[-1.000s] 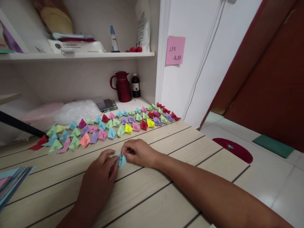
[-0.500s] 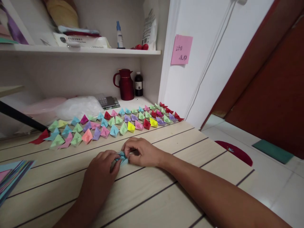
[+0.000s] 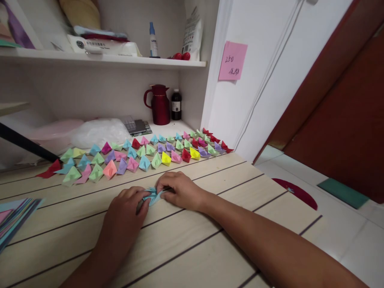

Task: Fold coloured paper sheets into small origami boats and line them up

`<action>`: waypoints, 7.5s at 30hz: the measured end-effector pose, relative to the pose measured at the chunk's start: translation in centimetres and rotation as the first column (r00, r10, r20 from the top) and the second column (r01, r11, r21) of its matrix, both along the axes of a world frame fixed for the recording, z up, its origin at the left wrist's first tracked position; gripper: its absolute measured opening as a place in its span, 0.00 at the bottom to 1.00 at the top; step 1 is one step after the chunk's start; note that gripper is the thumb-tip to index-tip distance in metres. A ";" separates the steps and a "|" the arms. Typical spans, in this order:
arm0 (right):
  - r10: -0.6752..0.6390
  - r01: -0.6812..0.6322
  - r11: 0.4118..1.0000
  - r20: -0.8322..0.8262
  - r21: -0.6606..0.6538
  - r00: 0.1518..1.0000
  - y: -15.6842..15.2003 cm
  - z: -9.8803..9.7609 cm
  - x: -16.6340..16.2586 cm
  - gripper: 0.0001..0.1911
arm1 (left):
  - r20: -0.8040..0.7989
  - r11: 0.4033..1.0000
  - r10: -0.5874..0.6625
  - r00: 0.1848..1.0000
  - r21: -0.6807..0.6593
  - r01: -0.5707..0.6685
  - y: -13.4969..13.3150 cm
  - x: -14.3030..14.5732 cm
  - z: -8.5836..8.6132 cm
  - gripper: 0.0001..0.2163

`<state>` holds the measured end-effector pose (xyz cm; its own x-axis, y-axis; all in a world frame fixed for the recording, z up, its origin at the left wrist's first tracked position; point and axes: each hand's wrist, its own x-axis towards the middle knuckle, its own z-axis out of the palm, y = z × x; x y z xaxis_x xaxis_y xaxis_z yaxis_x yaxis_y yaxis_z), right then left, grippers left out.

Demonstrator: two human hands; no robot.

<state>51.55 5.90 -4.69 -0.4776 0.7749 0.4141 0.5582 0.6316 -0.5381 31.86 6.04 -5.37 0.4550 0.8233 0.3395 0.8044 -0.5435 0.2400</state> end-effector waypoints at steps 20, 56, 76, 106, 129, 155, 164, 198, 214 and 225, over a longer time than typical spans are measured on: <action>-0.001 0.005 0.999 -0.105 0.034 0.994 -0.7 0.4 -0.8 0.09 | -0.122 0.997 0.039 0.992 0.073 -0.031 -0.4 0.1 0.2 0.09; -0.401 0.400 0.916 0.025 0.025 0.916 -0.3 -1.0 -3.5 0.06 | 0.140 0.998 0.008 0.990 0.064 -0.017 0.6 -0.5 -0.7 0.10; -0.404 0.405 0.914 0.058 -0.011 0.913 -0.1 -0.6 -3.1 0.05 | 0.295 0.996 -0.092 0.951 0.034 0.086 1.8 -0.7 -1.0 0.09; -0.376 0.377 0.926 0.085 -0.005 0.923 0.3 -1.0 -2.5 0.04 | 0.245 0.996 -0.085 0.966 0.009 0.086 1.7 -0.6 -0.9 0.14; -0.361 0.364 0.931 0.097 -0.015 0.928 0.2 -1.0 -2.5 0.05 | 0.195 0.994 -0.099 0.976 -0.028 0.107 3.6 -1.7 -0.5 0.19; -0.379 0.381 0.924 0.098 -0.006 0.920 0.2 -0.8 -2.8 0.05 | 0.315 0.971 0.187 0.930 -0.203 -0.126 2.8 1.0 0.1 0.08; -0.374 0.374 0.927 0.103 0.025 0.922 0.3 -1.0 -2.7 0.05 | 0.214 0.976 0.178 0.960 -0.162 -0.145 2.9 0.6 1.1 0.10; -0.379 0.382 0.924 0.120 -0.006 0.918 0.1 -0.7 -2.8 0.04 | 0.079 0.996 0.089 0.993 -0.009 -0.089 3.1 0.0 1.0 0.13; -0.360 0.363 0.932 0.101 -0.013 0.928 -0.1 -0.7 -2.8 0.05 | -0.351 0.897 -0.333 0.875 0.168 0.408 3.9 -3.6 2.0 0.16; -0.364 0.368 0.929 0.106 -0.025 0.925 0.0 -0.7 -2.9 0.05 | -0.225 0.943 -0.282 0.933 0.115 0.313 3.6 -3.7 0.9 0.18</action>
